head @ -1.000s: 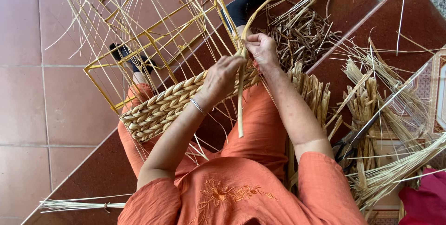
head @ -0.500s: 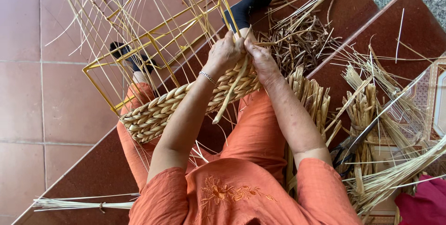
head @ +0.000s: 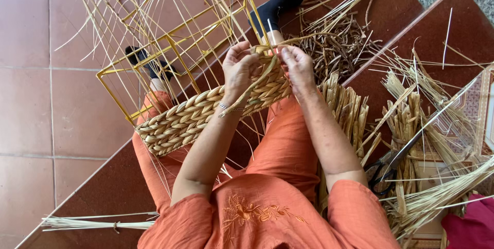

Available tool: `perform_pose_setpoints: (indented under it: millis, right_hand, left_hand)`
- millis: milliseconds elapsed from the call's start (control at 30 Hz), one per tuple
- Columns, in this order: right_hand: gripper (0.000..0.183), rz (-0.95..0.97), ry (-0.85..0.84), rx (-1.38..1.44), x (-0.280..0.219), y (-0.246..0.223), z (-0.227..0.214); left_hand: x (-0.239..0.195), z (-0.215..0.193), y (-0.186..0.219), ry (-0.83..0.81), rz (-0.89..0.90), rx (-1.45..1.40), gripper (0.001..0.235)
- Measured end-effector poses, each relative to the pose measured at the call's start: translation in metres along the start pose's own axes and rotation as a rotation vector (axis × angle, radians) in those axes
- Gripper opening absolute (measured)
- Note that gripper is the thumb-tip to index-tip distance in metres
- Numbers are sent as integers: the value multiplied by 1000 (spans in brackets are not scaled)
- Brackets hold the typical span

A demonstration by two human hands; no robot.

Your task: The person weaves dried palm fronds into a rectangular basket frame, interlacing strands through vertical supports. They occasionally use scissors to trim excess material and continue building the woven pattern along the basket's side.

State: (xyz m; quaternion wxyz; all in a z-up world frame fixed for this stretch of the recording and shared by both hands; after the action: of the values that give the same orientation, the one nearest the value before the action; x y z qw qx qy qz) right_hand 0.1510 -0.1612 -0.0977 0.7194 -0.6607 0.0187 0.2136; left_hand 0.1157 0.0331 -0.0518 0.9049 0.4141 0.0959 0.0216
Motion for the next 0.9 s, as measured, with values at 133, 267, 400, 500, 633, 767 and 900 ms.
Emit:
perform_pose_setpoints:
  millis: [133, 267, 400, 500, 633, 767, 900]
  right_hand:
    - [19, -1, -61, 60, -17, -15, -18]
    - [14, -152, -42, -33, -28, -44, -38]
    - [12, -122, -115, -50, -37, -40, -32]
    - [13, -27, -203, -100, -46, -24, -25]
    - [16, -24, -280, -218, -58, -16, -19]
    - [15, -4, -266, -328, -58, -21, -22]
    - [11, -67, -246, -549, -62, -37, -19]
  left_hand:
    - [-11, -2, -9, -144, -303, 328, 40]
    - [15, 25, 0, -317, -316, 1119, 39]
    - [15, 27, -3, -296, -486, 1441, 28]
    - [0, 17, 19, -147, -338, 1147, 24]
    - [-36, 0, 34, -124, -184, 173, 15]
    - [-57, 1, 19, -158, -329, 132, 22]
    - [-52, 3, 7, -222, -472, 442, 26]
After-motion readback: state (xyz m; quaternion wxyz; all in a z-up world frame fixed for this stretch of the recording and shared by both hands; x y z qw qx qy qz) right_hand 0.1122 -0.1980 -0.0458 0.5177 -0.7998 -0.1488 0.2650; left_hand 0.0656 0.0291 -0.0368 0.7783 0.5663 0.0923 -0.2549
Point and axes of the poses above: each hand's wrist, its own x-axis towards the middle knuckle, its own z-axis out of the palm, y = z × x, the point moved 10 cm from there along x, towards the middle knuckle, and after that the axes turned 11 degrees about -y, right-handed, at the moved point
